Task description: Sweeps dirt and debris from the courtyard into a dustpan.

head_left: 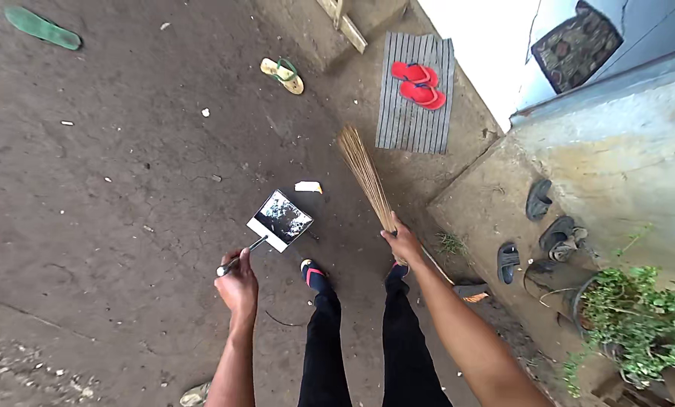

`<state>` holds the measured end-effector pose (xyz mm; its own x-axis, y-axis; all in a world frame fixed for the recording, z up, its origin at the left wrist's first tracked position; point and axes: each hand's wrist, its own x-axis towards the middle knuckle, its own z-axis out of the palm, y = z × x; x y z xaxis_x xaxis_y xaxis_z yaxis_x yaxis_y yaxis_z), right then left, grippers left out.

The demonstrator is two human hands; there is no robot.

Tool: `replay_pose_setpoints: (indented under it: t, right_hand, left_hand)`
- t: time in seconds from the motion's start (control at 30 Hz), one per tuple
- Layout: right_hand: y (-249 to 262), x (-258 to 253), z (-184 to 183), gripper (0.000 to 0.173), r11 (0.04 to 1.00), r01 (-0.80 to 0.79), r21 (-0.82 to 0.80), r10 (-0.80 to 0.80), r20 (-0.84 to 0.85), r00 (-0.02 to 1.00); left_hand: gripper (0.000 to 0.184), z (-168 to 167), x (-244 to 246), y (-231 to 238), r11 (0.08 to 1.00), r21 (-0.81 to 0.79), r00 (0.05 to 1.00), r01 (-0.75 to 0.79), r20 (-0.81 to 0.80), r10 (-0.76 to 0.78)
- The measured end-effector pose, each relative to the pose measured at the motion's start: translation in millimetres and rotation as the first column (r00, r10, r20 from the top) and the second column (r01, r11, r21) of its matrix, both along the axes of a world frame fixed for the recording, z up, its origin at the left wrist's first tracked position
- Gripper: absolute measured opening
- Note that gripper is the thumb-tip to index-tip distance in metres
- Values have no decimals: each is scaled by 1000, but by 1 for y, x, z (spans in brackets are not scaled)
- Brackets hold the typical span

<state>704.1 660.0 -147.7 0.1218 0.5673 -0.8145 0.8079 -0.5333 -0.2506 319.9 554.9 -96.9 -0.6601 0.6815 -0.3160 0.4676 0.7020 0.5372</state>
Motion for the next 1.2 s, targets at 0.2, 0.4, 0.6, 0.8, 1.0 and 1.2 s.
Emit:
replay_pose_setpoints:
  t: [0.2, 0.4, 0.6, 0.8, 1.0, 1.2]
  right_hand:
    - [-59, -140, -39, 79, 970, -49, -236, -8, -232, 973]
    - [-158, -129, 75, 77, 914, 270, -304, -361, -302, 882]
    - [-151, 5, 89, 77, 894, 446, -33, -445, 30, 895]
    - [-94, 60, -50, 66, 820, 561, -115, -552, 102, 827]
    - [-194, 20, 21, 78, 804, 501, -321, -576, -211, 790]
    - [-170, 98, 52, 77, 877, 456, -152, -470, -67, 880]
  left_hand:
    - [41, -30, -10, 48, 964, -246, 995, 103, 25, -100]
    - [32, -45, -39, 48, 960, -146, 969, 239, 103, -225]
    - [30, -17, -21, 43, 901, -74, 903, 428, 84, -422]
    - [28, -20, 43, 43, 805, -17, 803, 593, 81, -590]
    - [33, -34, 147, 58, 701, -255, 737, 666, 82, -671]
    - [36, -50, 179, 64, 781, -264, 821, 566, 99, -562]
